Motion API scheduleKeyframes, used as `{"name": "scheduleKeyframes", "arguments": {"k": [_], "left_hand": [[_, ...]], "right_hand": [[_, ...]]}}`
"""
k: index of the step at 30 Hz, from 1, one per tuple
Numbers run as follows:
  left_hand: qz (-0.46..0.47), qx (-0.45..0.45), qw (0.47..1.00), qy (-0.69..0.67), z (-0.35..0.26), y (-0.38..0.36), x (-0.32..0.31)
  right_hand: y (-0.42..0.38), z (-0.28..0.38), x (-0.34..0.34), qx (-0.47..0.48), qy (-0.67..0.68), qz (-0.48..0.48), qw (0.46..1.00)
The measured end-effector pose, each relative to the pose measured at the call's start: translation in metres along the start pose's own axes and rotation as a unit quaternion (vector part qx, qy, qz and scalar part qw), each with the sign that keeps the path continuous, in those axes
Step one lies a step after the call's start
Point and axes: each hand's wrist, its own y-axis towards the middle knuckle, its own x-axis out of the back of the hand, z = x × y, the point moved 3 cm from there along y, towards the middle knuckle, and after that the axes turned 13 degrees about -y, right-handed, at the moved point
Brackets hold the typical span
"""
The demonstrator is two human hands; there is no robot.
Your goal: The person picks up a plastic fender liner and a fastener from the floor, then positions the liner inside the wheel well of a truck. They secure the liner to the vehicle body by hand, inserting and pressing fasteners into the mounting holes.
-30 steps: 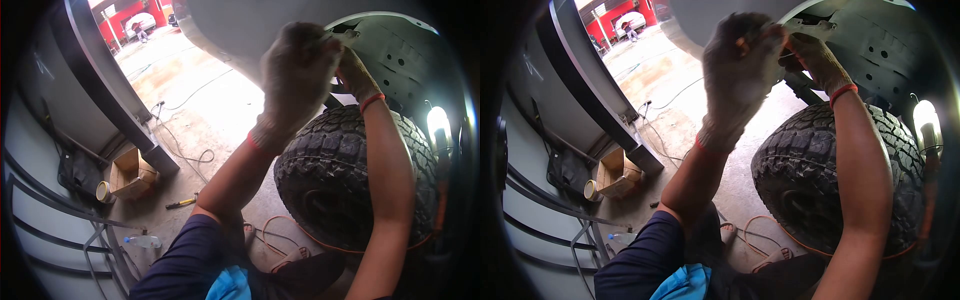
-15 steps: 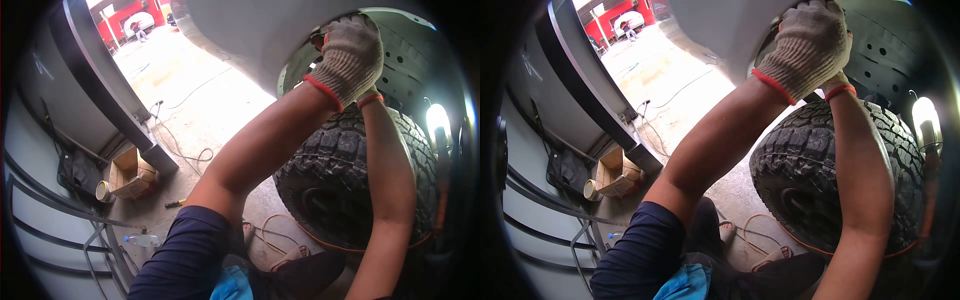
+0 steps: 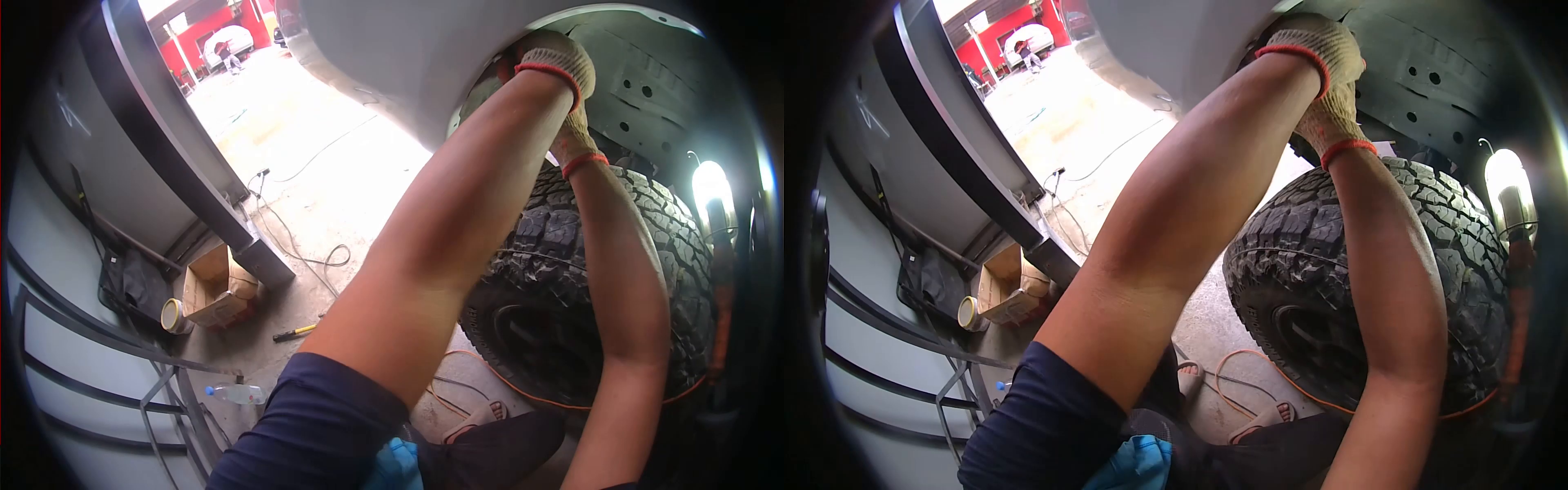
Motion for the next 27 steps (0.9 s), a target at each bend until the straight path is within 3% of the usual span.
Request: {"name": "scheduleKeyframes", "arguments": {"k": [2,5,11,18,19,21,22,23,25,26,27], "left_hand": [[-0.026,-0.052,0.997,-0.053,0.001,-0.005,0.003],[-0.062,-0.029,0.991,-0.116,0.001,-0.021,0.005],[-0.225,-0.16,0.937,-0.215,0.01,-0.054,0.005],[-0.471,-0.299,0.751,-0.354,0.046,-0.1,-0.05],[-0.523,-0.328,0.694,-0.37,0.06,-0.109,-0.063],[-0.521,-0.224,0.72,-0.401,0.087,-0.116,-0.095],[-0.486,-0.164,0.74,-0.435,0.097,-0.116,-0.109],[-0.449,-0.104,0.755,-0.466,0.106,-0.115,-0.121],[-0.433,-0.088,0.77,-0.461,0.116,-0.108,-0.132],[-0.406,-0.079,0.784,-0.464,0.118,-0.104,-0.135],[-0.378,-0.071,0.796,-0.467,0.119,-0.098,-0.136]], "right_hand": [[0.001,-0.002,0.004,-0.001,0.015,0.01,1.0],[0.001,-0.003,0.009,-0.009,0.064,0.045,0.997],[0.001,-0.005,0.002,-0.05,0.241,0.145,0.958],[0.005,-0.009,-0.004,-0.014,0.321,0.179,0.93],[0.007,-0.008,-0.003,0.003,0.319,0.175,0.931],[0.01,0.0,0.001,0.0,0.178,0.169,0.969],[0.006,0.009,0.009,-0.072,-0.002,0.198,0.977],[-0.001,0.013,0.008,-0.073,-0.003,0.2,0.977],[-0.011,0.019,0.003,-0.143,0.204,0.208,0.946],[-0.011,0.008,-0.01,-0.142,0.204,0.21,0.945],[-0.008,-0.007,-0.027,-0.037,0.256,0.181,0.949]]}}
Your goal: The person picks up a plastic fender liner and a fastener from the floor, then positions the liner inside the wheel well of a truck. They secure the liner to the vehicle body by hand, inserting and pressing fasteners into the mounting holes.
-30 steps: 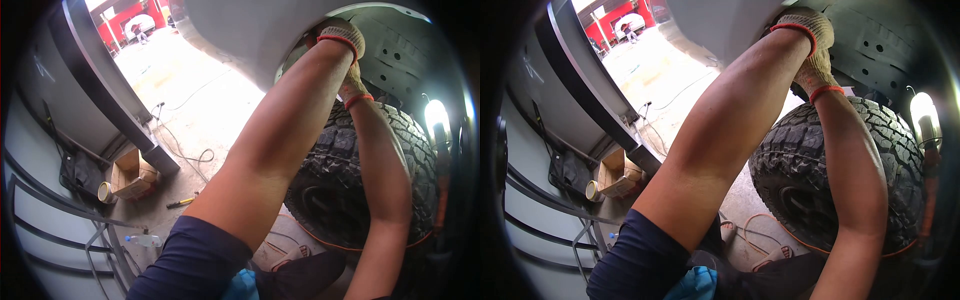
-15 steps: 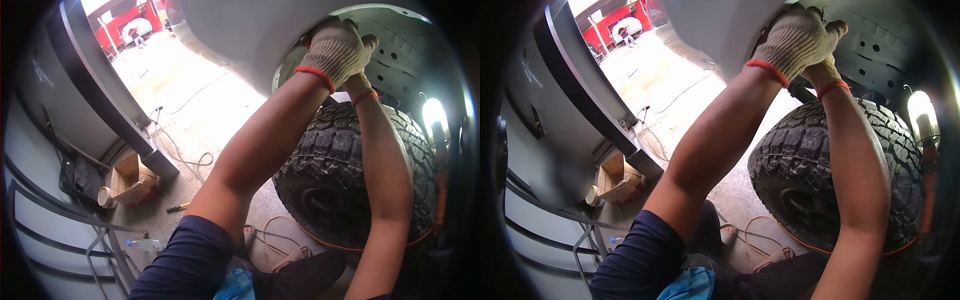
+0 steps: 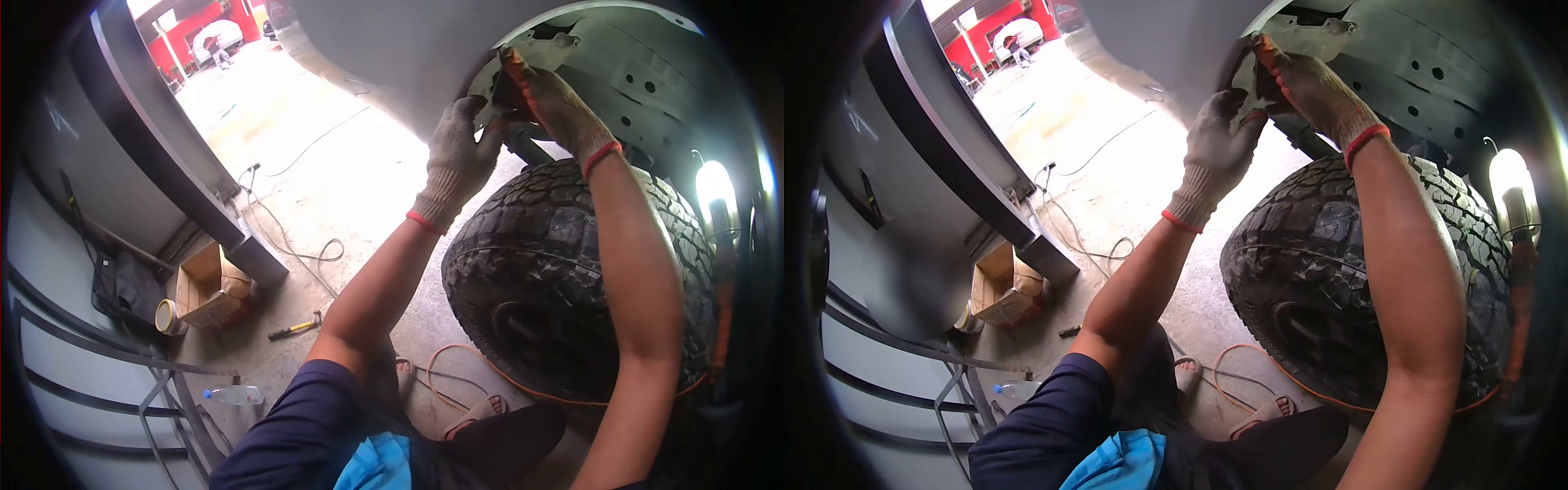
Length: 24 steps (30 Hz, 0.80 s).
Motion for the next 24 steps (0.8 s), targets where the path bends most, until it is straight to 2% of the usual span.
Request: {"name": "scheduleKeyframes", "arguments": {"k": [2,3,4,5,7,9,11,12,14,16,17,19,20,22,24], "left_hand": [[0.02,-0.027,0.999,0.002,-0.004,0.007,-0.001],[0.015,0.051,0.996,-0.066,0.0,0.01,-0.001],[0.01,0.128,0.983,-0.133,0.0,0.011,0.0],[0.014,0.124,0.983,-0.136,-0.001,0.011,0.001],[-0.012,0.102,0.987,-0.124,0.002,0.007,0.0],[-0.035,0.08,0.99,-0.11,0.009,0.004,0.002],[-0.064,0.1,0.966,-0.23,0.016,0.004,0.005],[-0.067,0.07,0.967,-0.236,0.018,0.005,0.011],[-0.063,0.05,0.984,-0.161,-0.012,0.002,0.029],[-0.09,-0.003,0.967,-0.24,-0.027,0.005,0.037],[-0.091,-0.106,0.964,-0.226,-0.048,0.009,0.043],[-0.09,-0.134,0.962,-0.222,-0.079,0.02,0.042],[-0.085,-0.164,0.958,-0.221,-0.094,0.026,0.04],[-0.052,-0.185,0.963,-0.189,-0.119,0.038,0.033],[-0.02,-0.202,0.967,-0.155,-0.141,0.048,0.031]], "right_hand": [[0.002,-0.004,0.0,0.115,0.028,0.002,0.993],[0.005,-0.016,0.0,0.001,0.059,0.045,0.997],[0.006,-0.022,0.0,-0.055,0.072,0.067,0.994],[0.008,-0.028,0.0,-0.111,0.085,0.086,0.986],[0.007,-0.027,-0.005,-0.118,0.142,0.087,0.979],[-0.008,0.008,-0.011,-0.125,0.18,0.1,0.971],[-0.015,0.024,-0.012,-0.131,0.196,0.11,0.966],[-0.014,0.024,-0.013,-0.104,0.224,0.137,0.959],[-0.01,0.018,-0.009,-0.078,0.252,0.161,0.951],[-0.002,0.006,-0.004,-0.132,0.246,0.142,0.95],[-0.006,0.017,-0.002,-0.132,0.247,0.143,0.949],[-0.014,0.034,0.007,-0.144,0.168,0.066,0.973],[-0.013,0.032,0.006,-0.142,0.171,0.067,0.973],[-0.008,0.028,0.011,-0.021,0.163,0.053,0.985],[-0.002,0.021,0.016,-0.016,0.13,0.044,0.99]]}}
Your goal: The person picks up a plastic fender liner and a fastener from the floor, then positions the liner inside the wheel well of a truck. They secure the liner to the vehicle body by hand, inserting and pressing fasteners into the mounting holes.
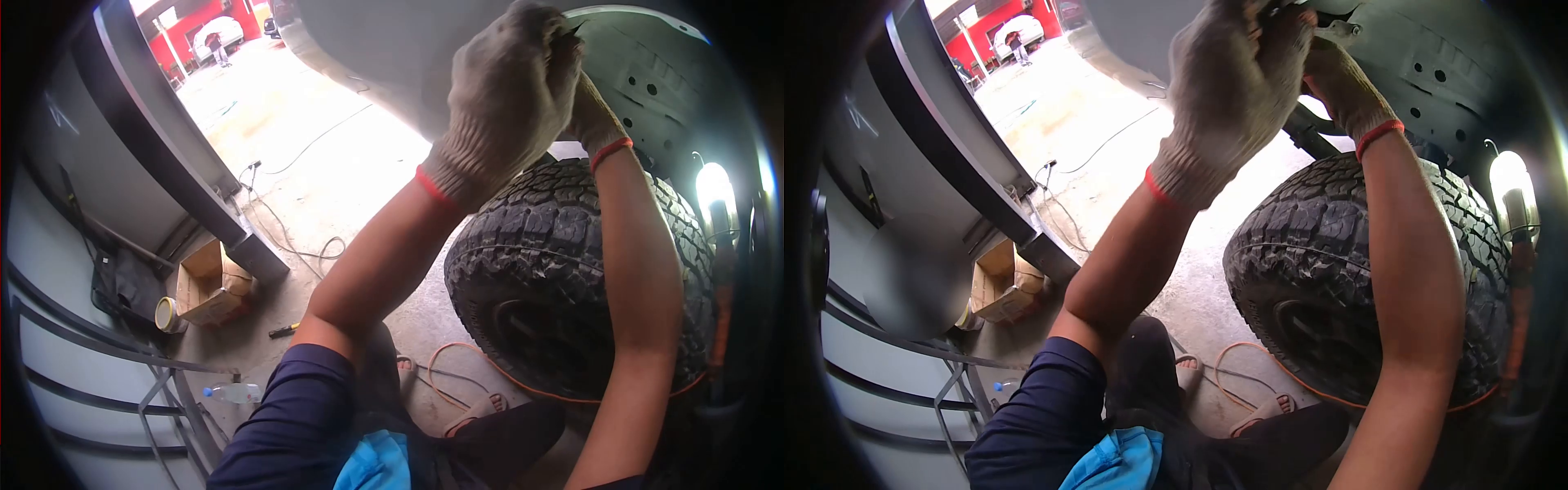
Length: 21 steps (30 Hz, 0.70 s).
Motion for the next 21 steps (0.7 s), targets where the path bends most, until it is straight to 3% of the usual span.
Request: {"name": "scheduleKeyframes", "arguments": {"k": [3,4,6,9,10,12,13,15,21], "left_hand": [[0.107,0.035,0.993,0.048,0.003,0.016,-0.016],[0.107,0.035,0.993,0.048,0.008,0.018,-0.021],[0.086,-0.055,0.987,0.127,0.011,0.021,-0.027],[0.103,-0.081,0.976,0.171,0.024,0.031,-0.041],[0.103,-0.08,0.977,0.171,0.02,0.033,-0.04],[0.106,0.033,0.989,0.097,0.017,0.034,-0.037],[0.107,0.032,0.989,0.095,0.017,0.03,-0.035],[0.023,-0.098,0.993,0.056,0.015,0.02,-0.028],[0.07,-0.094,0.978,0.172,0.033,0.036,-0.049]], "right_hand": [[0.0,0.002,0.002,-0.015,-0.046,-0.02,0.999],[0.0,0.002,0.002,-0.018,-0.058,-0.025,0.998],[0.002,0.004,0.003,-0.018,-0.084,-0.039,0.996],[0.007,0.005,0.005,-0.015,-0.121,-0.057,0.991],[0.008,0.005,0.006,-0.016,-0.13,-0.062,0.989],[0.008,0.003,0.006,-0.017,-0.145,-0.069,0.987],[0.007,0.003,0.006,-0.017,-0.151,-0.073,0.986],[0.005,0.002,0.007,-0.017,-0.16,-0.078,0.984],[0.006,0.001,0.01,-0.011,-0.189,-0.096,0.977]]}}
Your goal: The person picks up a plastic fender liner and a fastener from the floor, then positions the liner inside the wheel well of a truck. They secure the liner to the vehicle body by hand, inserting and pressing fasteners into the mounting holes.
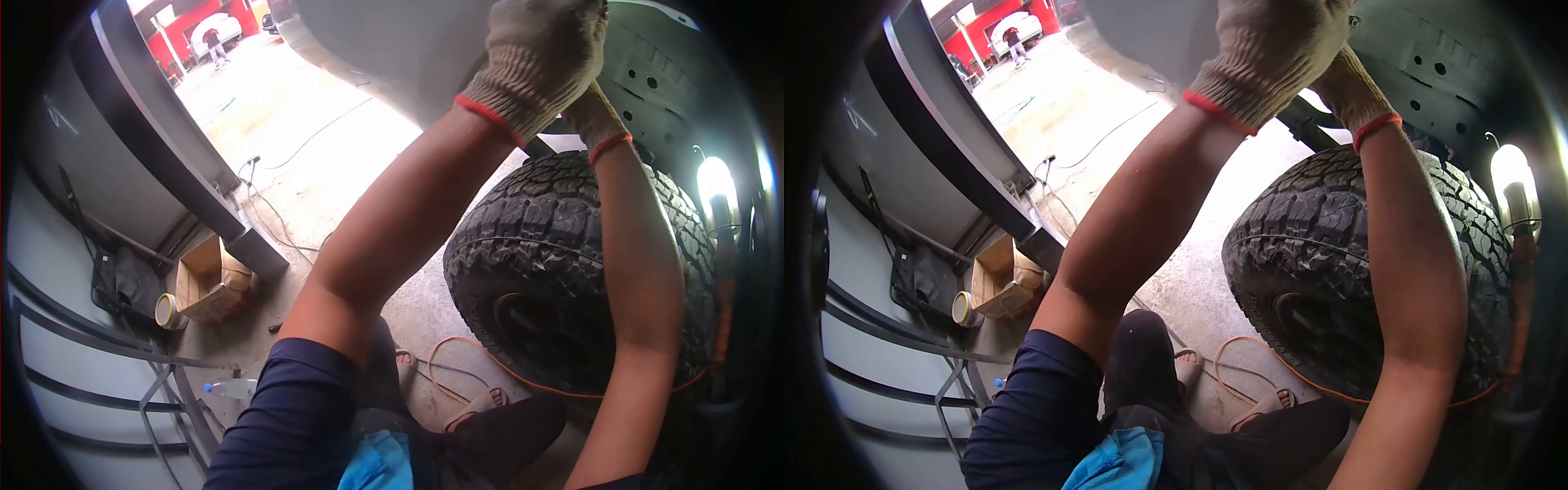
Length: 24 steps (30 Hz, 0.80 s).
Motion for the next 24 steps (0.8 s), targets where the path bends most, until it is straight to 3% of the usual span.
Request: {"name": "scheduleKeyframes", "arguments": {"k": [3,7,9,13,15,17,19,21,24], "left_hand": [[0.043,0.015,0.997,0.057,-0.001,0.007,-0.01],[0.039,0.002,0.997,0.069,0.0,-0.005,-0.013],[-0.005,-0.042,0.998,0.049,0.003,-0.016,-0.018],[0.017,-0.028,0.996,0.085,0.007,-0.023,-0.03],[0.117,0.074,0.973,0.186,0.004,-0.012,-0.043],[0.1,0.091,0.978,0.156,-0.016,-0.002,-0.034],[0.288,0.184,0.925,0.165,-0.007,0.007,-0.05],[0.313,0.174,0.922,0.146,0.008,0.013,-0.065],[0.349,0.234,0.894,0.155,0.006,0.022,-0.076]], "right_hand": [[0.002,0.001,-0.001,0.002,-0.017,-0.01,1.0],[0.002,0.0,0.0,0.002,-0.03,-0.019,0.999],[0.001,-0.003,0.001,0.002,-0.039,-0.023,0.999],[-0.003,-0.006,0.005,0.002,-0.055,-0.035,0.998],[-0.002,-0.007,0.004,0.004,-0.065,-0.04,0.997],[-0.002,-0.008,0.003,0.007,-0.079,-0.048,0.996],[-0.001,-0.008,0.002,0.008,-0.095,-0.057,0.994],[0.0,-0.007,0.001,0.01,-0.109,-0.064,0.992],[0.003,-0.006,0.002,0.013,-0.132,-0.079,0.988]]}}
